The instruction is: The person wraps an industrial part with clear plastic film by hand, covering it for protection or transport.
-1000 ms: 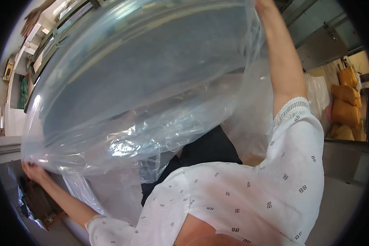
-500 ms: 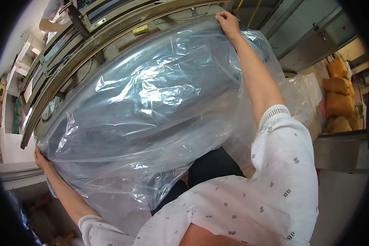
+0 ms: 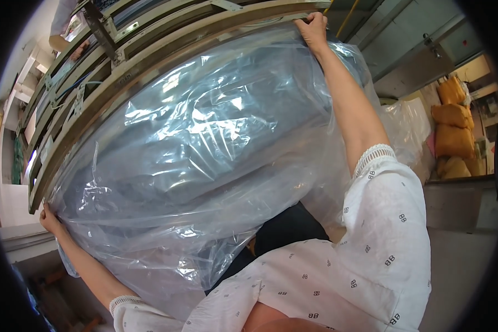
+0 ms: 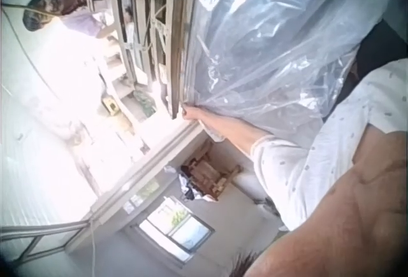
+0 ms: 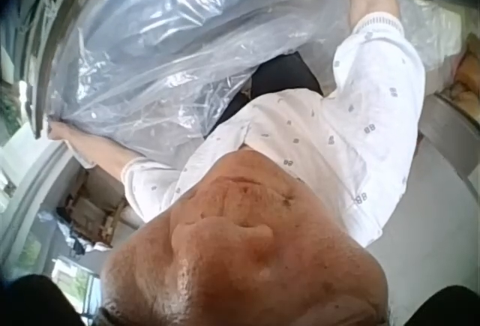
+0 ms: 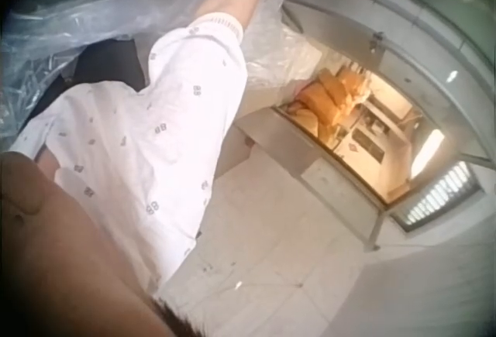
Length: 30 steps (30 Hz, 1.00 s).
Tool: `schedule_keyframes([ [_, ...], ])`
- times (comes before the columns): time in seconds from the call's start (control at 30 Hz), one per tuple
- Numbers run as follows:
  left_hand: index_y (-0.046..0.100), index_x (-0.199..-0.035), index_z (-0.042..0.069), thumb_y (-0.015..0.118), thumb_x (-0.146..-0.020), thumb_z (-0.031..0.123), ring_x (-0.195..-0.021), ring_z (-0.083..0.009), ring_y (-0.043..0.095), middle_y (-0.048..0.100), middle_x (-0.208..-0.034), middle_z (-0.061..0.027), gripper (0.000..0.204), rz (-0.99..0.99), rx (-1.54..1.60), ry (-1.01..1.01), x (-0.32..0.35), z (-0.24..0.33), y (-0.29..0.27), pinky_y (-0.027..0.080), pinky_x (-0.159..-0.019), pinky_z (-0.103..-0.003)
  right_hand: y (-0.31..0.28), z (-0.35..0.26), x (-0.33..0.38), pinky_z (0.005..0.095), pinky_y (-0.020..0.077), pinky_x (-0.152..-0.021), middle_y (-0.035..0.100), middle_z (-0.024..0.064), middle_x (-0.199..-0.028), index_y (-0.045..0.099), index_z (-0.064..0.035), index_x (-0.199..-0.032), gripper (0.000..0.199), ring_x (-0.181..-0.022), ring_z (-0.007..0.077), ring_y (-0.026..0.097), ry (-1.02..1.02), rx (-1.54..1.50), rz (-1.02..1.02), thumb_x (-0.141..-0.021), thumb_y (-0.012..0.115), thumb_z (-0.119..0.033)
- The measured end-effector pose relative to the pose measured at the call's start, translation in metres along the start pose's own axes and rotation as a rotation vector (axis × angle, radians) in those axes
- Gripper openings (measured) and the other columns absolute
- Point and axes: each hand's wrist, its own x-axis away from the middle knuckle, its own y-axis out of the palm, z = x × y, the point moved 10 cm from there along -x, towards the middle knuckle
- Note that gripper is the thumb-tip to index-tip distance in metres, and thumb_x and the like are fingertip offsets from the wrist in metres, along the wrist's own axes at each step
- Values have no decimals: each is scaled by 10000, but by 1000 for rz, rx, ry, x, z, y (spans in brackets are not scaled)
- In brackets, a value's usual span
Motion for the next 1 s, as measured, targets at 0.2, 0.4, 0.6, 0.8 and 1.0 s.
schedule_keyframes([
  [0.2, 592, -883, 32, 559, -828, 251, -674, -113, 517, 583, -842, -34, 228, -72, 353, -244, 4, -25, -4, 414, -543, -221, -6, -1, 2, 331, 337, -867, 437, 155, -974, 470, -28, -827, 391, -947, 279, 414, 63, -135, 27, -696, 645, -352],
  [0.4, 570, -996, -9, 520, -845, 267, -783, -157, 539, 560, -955, -76, 318, 8, 410, -278, 19, 4, 18, 450, -594, -241, -21, 12, -5, 334, 334, -880, 467, 177, -950, 524, -14, -821, 391, -956, 295, 420, 90, -138, 68, -723, 616, -382],
  [0.6, 604, -1005, 25, 564, -847, 389, -730, -135, 484, 562, -831, -22, 399, -537, 84, -20, 27, 19, 27, 393, -666, -253, -6, -10, 1, 398, 356, -888, 548, 180, -1030, 622, -34, -907, 452, -1030, 327, 466, 44, 232, -381, -750, 564, -453],
  [0.8, 624, -1020, 72, 575, -835, 338, -777, -203, 552, 621, -919, -53, 328, -299, -115, -115, -3, 47, -137, 442, -691, -343, -47, -90, 95, 238, 358, -703, 474, -19, -781, 512, -73, -836, 257, -751, 105, 445, -67, -118, -922, -850, 517, -329],
  [1.0, 592, -1050, 50, 524, -810, 182, -882, -308, 571, 603, -981, -162, 282, -178, -904, 651, 58, 150, -141, 438, -803, -387, -95, -183, 170, 200, 301, -643, 370, -74, -752, 476, -116, -825, 189, -711, 35, 335, 104, -586, -1060, -876, 502, -296],
])
